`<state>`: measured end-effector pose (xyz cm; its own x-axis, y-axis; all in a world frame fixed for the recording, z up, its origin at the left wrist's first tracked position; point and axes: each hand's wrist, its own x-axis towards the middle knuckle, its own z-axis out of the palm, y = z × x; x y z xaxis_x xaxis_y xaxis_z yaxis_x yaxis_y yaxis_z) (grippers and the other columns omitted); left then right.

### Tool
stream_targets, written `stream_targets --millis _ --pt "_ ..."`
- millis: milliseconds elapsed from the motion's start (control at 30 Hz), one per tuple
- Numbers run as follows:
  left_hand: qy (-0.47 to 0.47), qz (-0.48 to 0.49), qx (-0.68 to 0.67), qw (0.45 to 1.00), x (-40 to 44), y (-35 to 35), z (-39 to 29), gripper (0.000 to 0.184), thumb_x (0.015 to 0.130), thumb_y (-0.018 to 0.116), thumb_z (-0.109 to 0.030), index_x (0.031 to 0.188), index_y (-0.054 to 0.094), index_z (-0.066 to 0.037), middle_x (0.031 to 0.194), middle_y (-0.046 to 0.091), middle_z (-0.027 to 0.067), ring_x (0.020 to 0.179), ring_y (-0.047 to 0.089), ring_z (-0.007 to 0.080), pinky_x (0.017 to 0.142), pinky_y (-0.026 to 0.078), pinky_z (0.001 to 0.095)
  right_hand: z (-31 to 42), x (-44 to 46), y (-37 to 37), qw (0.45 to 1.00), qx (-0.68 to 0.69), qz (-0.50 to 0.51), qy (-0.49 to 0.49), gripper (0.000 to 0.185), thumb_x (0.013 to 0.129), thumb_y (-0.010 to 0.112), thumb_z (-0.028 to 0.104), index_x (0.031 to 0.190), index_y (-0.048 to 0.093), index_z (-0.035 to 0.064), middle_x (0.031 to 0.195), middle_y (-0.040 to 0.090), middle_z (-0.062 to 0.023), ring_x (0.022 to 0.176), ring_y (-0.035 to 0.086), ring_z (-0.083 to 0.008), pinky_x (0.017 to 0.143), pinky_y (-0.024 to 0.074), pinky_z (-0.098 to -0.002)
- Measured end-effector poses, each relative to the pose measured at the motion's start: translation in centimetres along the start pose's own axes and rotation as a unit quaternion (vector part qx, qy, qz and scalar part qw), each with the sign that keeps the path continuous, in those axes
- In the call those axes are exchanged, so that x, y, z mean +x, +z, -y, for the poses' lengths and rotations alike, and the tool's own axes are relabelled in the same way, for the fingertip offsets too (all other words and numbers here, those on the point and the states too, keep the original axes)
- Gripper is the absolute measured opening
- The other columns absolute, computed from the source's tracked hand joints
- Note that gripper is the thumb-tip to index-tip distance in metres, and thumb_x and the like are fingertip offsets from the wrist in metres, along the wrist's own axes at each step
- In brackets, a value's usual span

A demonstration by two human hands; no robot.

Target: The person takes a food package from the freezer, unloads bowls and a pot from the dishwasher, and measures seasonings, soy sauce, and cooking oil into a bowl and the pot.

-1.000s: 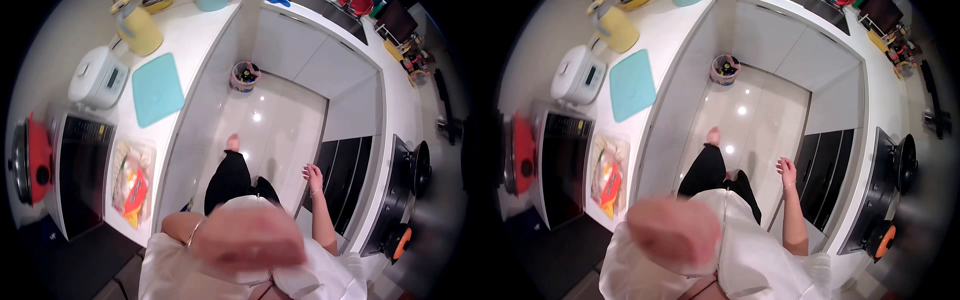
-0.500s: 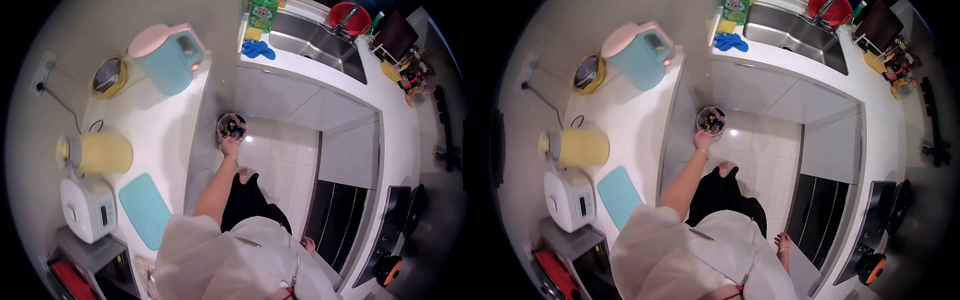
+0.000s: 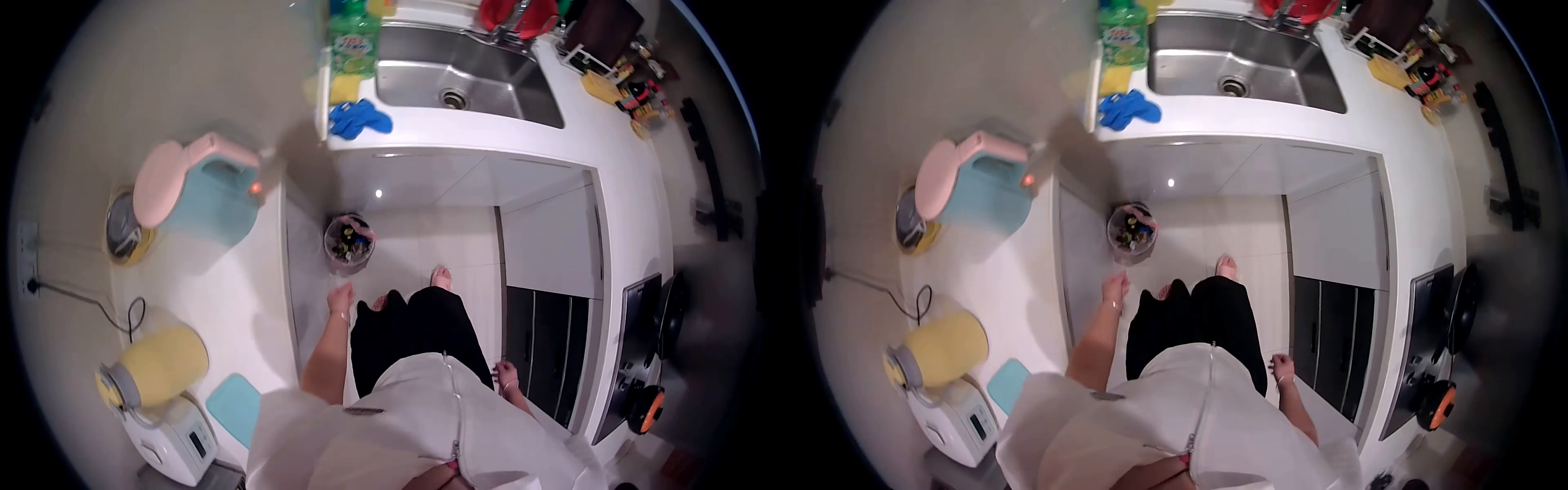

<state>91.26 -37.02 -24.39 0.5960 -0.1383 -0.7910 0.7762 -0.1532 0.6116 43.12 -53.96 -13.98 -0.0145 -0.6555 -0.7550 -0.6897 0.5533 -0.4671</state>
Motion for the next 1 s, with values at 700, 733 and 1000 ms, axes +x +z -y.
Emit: stream_targets --millis 700,733,1000 --pt "0.453 0.087 -0.086 0.883 -19.8 29.6 -28.4 0.018 0.088 0.049 -0.018 0.084 0.054 -0.002 0.071 0.05 0.0016 0.063 0.043 0.0075 0.063 0.041 0.021 28.8 18.8 -4.4 0.953 0.111 0.062 -0.276 0.018 0.083 0.054 0.016 0.093 0.055 0.0012 0.079 0.059 -0.0064 0.067 0.057 -0.0123 0.061 0.0468 -0.0243" --pt "0.526 0.058 -0.055 0.846 -20.5 31.7 -30.4 0.017 0.088 0.048 -0.016 0.088 0.055 -0.001 0.071 0.05 0.0019 0.065 0.044 0.0087 0.065 0.041 0.0215 28.2 19.3 -4.9 0.953 0.12 0.056 -0.272 0.018 0.083 0.054 0.016 0.093 0.055 0.0012 0.079 0.059 -0.0064 0.067 0.057 -0.0123 0.061 0.0468 -0.0243" --pt "0.645 0.016 0.597 0.477 -7.2 43.8 -38.0 0.033 0.08 0.053 -0.009 0.111 0.049 -0.001 0.11 0.051 0.0151 0.102 0.047 0.0301 0.089 0.036 0.0366 21.3 22.6 -6.8 0.961 0.211 -0.135 -0.114 0.017 0.082 0.055 0.016 0.088 0.055 -0.0001 0.077 0.059 -0.0079 0.064 0.057 -0.0128 0.059 0.0483 -0.0249"
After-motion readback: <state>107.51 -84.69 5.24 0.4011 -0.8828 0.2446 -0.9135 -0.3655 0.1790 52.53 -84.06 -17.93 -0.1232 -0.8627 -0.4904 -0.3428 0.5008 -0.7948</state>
